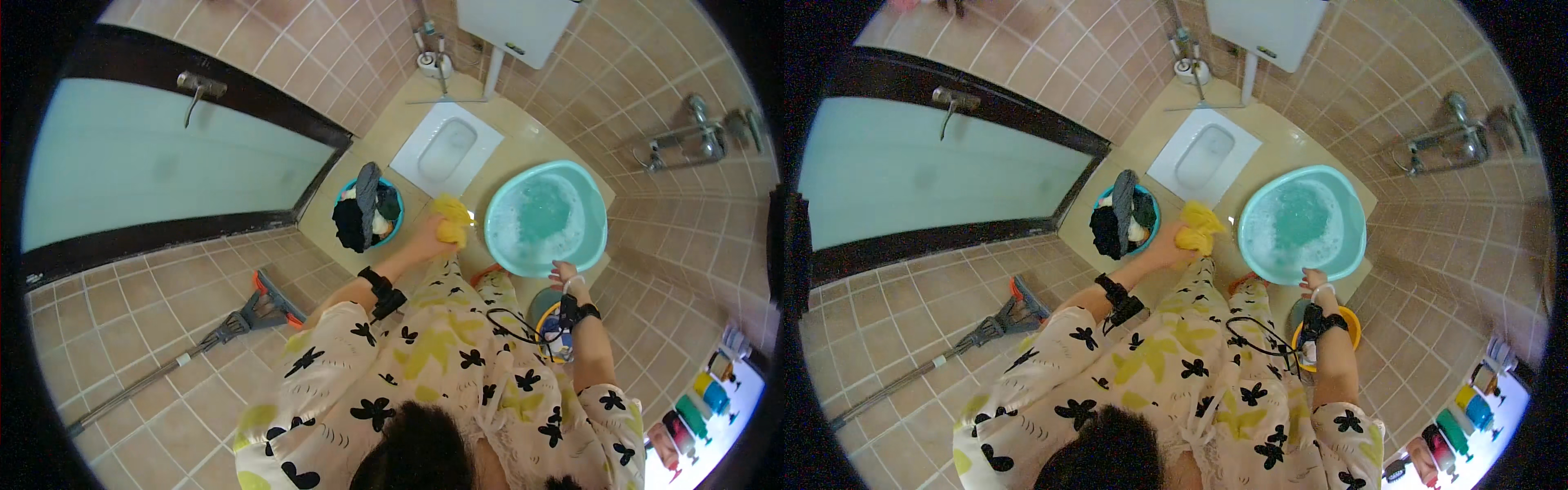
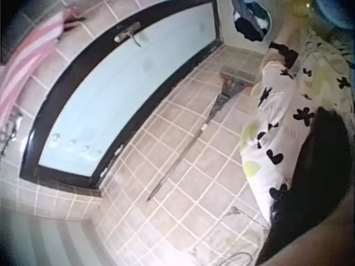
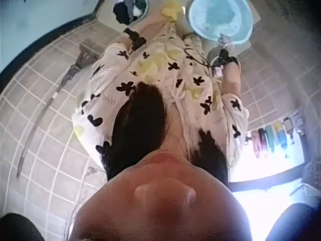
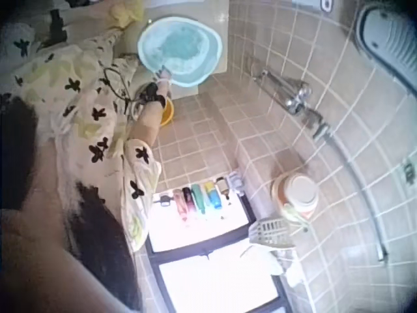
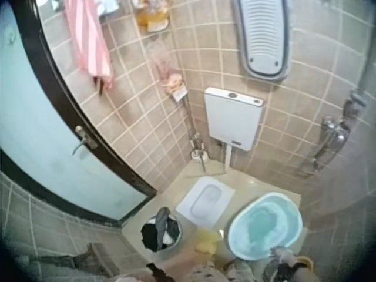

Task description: The person hand-washes clothes in a basin of soapy water, scrubbing, wringing out each garment by hand, and placing the washed items into a basket.

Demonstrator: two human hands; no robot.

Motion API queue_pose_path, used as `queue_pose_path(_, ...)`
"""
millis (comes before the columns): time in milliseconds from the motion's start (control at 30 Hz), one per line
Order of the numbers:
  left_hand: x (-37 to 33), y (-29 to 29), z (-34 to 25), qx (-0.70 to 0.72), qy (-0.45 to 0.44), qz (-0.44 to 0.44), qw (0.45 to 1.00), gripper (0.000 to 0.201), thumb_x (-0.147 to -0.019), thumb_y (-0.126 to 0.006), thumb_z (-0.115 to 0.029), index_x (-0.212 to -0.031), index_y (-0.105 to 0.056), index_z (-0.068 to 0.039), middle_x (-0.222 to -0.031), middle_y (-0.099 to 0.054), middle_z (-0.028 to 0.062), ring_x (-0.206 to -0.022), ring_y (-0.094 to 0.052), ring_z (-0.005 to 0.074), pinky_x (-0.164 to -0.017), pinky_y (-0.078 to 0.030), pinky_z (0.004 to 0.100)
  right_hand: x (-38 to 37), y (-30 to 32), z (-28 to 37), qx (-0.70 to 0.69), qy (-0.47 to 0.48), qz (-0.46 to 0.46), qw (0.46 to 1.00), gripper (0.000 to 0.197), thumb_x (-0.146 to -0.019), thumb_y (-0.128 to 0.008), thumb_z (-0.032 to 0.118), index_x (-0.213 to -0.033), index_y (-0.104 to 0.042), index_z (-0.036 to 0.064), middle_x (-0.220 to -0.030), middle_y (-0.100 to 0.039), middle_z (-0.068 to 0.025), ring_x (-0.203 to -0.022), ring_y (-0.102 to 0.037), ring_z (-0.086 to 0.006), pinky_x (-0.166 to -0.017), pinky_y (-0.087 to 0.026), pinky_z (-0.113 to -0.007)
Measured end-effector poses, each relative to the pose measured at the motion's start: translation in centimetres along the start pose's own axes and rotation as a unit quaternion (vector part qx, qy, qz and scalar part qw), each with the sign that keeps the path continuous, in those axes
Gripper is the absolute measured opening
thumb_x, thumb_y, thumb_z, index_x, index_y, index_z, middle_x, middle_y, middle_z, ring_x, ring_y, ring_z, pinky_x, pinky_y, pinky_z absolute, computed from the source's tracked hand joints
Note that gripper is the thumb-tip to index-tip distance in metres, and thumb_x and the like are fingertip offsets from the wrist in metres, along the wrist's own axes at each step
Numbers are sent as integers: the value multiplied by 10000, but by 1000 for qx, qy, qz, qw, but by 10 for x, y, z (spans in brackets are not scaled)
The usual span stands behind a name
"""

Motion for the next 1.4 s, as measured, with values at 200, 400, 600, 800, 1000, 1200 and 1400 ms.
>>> queue_pose_path(200, 30, 81, 125, -237, 60, -167, 955, 547, -592, -723, -189, -1070, -486, -69, -1128, -439, 180, -1060, -408, 367, -895, -361, 429, -2, -43, 13, 209, 60, -33, 976, 378, -784, -559, 229, -1101, -522, 27, -916, -604, -106, -738, -597, -221, -603, -465, -347)
queue_pose_path(400, 50, 102, 191, -530, 49, -171, 829, 561, -631, -696, -183, -1132, -464, -85, -1302, -333, 173, -1148, -374, 354, -858, -345, 542, 18, -83, 44, 230, 222, -11, 948, 302, -800, -521, 165, -1038, -545, -20, -840, -615, -107, -701, -598, -191, -608, -470, -290)
queue_pose_path(600, 51, 46, 238, -601, 143, -79, 783, 417, -716, -622, -204, -1093, -513, -63, -1237, -433, 175, -1097, -450, 347, -829, -372, 532, 45, -115, 52, 310, 284, -3, 907, 299, -808, -526, 155, -1034, -541, -38, -848, -618, -122, -707, -596, -173, -634, -475, -287)
queue_pose_path(800, 32, 32, 214, -362, 291, 230, 855, 377, -727, -610, -224, -1048, -535, -43, -1187, -479, 176, -1068, -477, 353, -820, -393, 518, 37, -90, 11, 284, 223, -30, 932, 311, -791, -536, 202, -1023, -574, -2, -830, -637, -137, -710, -608, -200, -685, -474, -306)
queue_pose_path(1000, 25, 79, 213, -333, 323, 226, 857, 350, -737, -597, -245, -1003, -556, -22, -1136, -525, 177, -1039, -503, 359, -811, -413, 504, 53, -71, -28, 269, 186, -62, 943, 277, -816, -513, 131, -1019, -555, -53, -900, -616, -130, -726, -605, -187, -655, -492, -289)
queue_pose_path(1200, -6, 75, 270, -334, 292, 159, 882, 240, -786, -497, -152, -975, -576, -27, -1004, -596, 168, -922, -568, 353, -744, -419, 503, 50, -43, -105, 384, 271, -70, 880, 256, -801, -508, 156, -981, -579, -12, -785, -616, -117, -701, -611, -181, -645, -490, -293)
queue_pose_path(1400, -97, -19, 418, -192, 363, 166, 896, 348, -764, -542, -199, -1042, -543, 10, -1081, -549, 222, -986, -529, 369, -848, -405, 440, -1, -27, -221, 63, 124, -40, 989, 303, -789, -597, 239, -983, -565, 8, -806, -602, -59, -700, -562, -150, -630, -465, -290)
Point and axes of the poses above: each hand's wrist, its own x-axis away from the middle knuckle, its own y-axis out of the back of the hand, z = x × y, the point moved 1 cm from there along -x, towards the middle knuckle
